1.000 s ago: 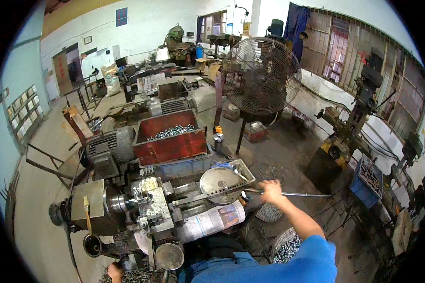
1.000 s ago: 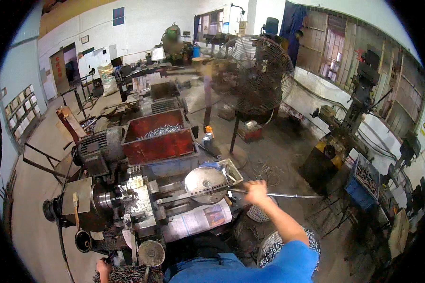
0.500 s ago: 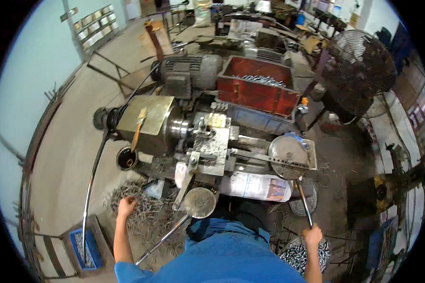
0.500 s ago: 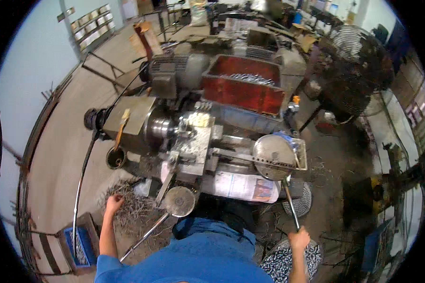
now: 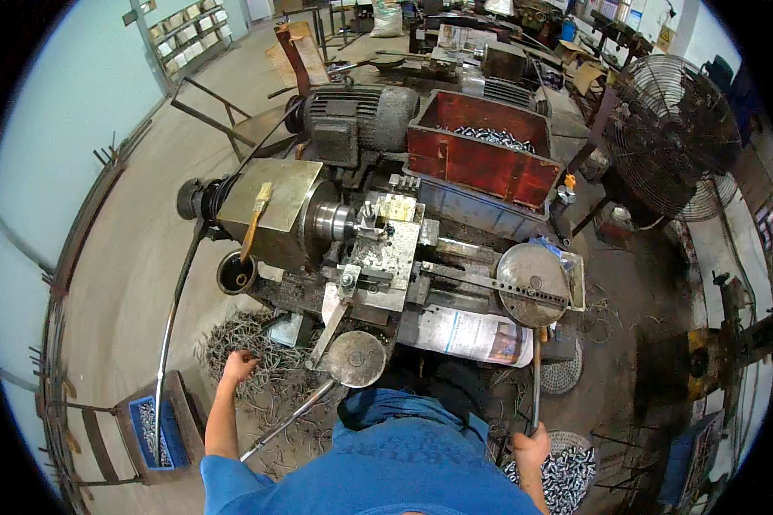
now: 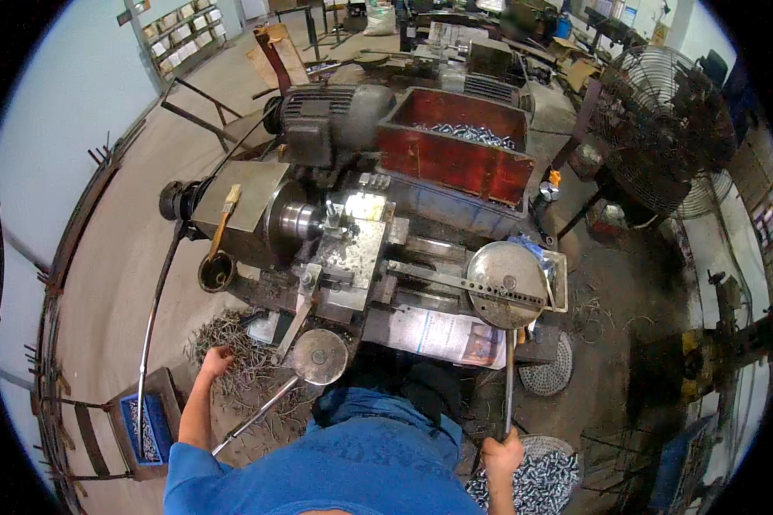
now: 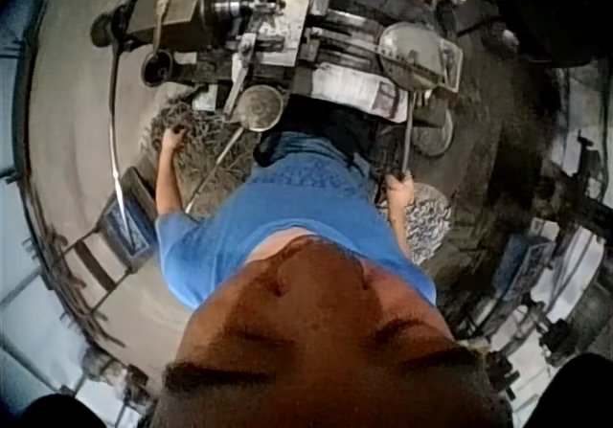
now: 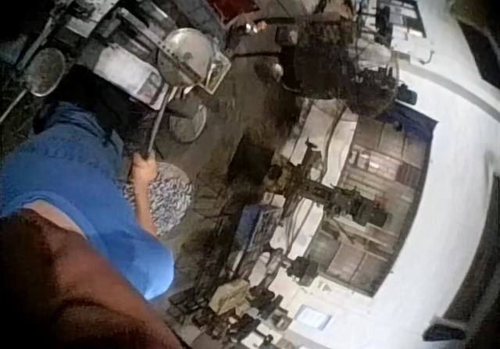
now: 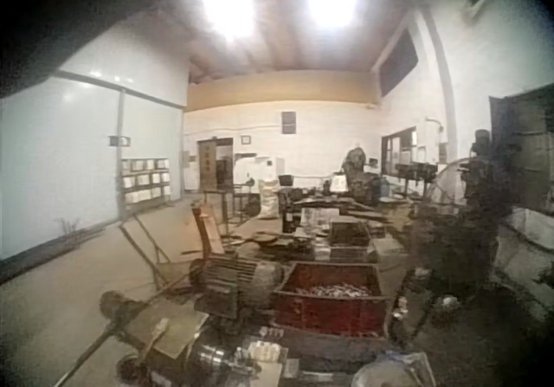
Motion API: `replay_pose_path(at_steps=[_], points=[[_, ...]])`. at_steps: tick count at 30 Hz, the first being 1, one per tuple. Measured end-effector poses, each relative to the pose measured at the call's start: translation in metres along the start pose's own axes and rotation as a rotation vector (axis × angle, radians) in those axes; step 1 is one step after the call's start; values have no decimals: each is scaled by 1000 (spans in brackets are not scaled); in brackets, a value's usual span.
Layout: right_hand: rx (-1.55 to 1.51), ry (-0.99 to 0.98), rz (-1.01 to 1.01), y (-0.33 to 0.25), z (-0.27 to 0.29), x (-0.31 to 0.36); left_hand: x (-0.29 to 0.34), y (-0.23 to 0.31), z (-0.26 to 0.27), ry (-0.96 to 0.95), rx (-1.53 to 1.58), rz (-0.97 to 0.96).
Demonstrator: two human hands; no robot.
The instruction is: The person operates a lathe by feeding a metal rod into the chuck, using the handles to move the cutting tool, and placing the finished metal pieces into a round basket.
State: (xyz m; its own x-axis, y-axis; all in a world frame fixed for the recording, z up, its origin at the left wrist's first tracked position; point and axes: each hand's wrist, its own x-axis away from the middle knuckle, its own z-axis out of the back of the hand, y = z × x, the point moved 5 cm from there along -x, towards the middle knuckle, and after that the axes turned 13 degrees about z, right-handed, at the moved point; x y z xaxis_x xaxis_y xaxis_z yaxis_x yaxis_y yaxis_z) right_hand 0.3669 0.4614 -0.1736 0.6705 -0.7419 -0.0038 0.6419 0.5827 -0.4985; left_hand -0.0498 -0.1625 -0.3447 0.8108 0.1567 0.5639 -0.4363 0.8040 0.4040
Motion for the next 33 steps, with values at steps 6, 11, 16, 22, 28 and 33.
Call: replay_pose_path(at_steps=[6,11,16,22,28,33], points=[[714,88,145,124,52,-100,10,45,21,185,-140,-213],[713,258,62,113,71,-198,-2,125,19,363,-406,-348],[452,407,449,22,46,-184,-17,134,-21,341,-593,-250],[265,289,509,-31,23,-159,-30,97,-85,523,-211,-112],[-19,197,880,-183,40,-197,-31,110,-41,252,-731,-242],[-152,150,1394,-351,2,-194,1,135,19,222,-535,-262]])
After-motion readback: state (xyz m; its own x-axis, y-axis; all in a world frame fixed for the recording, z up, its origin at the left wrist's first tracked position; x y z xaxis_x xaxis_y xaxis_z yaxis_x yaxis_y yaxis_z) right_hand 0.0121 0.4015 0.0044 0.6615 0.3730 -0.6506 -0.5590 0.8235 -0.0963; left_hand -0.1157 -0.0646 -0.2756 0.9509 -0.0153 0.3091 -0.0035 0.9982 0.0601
